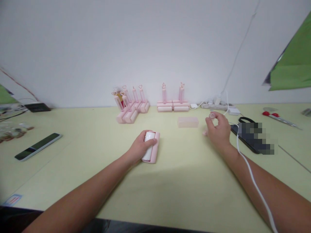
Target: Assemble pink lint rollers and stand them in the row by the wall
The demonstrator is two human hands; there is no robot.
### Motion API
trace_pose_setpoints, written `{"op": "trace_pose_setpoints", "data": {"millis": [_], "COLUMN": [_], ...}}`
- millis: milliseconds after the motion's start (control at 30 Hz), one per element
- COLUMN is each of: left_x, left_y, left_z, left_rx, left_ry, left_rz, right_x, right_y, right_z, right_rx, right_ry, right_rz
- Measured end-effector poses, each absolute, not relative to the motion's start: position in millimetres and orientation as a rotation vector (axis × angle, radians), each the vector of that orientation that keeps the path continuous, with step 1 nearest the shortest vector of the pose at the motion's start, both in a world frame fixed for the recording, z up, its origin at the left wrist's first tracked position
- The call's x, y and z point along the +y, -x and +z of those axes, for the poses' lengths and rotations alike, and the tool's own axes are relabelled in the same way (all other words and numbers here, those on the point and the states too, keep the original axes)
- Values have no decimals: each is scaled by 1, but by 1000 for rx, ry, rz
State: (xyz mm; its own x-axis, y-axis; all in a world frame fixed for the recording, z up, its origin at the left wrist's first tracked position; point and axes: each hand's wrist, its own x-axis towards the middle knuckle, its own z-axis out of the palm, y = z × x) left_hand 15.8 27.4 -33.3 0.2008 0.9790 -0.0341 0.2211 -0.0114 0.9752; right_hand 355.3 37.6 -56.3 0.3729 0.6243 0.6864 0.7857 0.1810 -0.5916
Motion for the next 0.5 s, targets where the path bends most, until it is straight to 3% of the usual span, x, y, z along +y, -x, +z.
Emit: {"op": "trace_pose_setpoints", "data": {"millis": [167,333,500], "left_x": [23,18,14], "left_y": [-18,-19,-22], "left_z": [-26,-19,-21], "left_rx": [1073,909,889], "left_ry": [-1326,-1217,-1233], "left_rz": [951,948,917], "right_x": [12,-16,-31], "right_y": [-319,-288,-270], "right_z": [-39,-37,-37], "right_rx": [-1691,-2199,-2317], "right_ry": [1201,1034,1046], "right_rz": [-270,181,483]}}
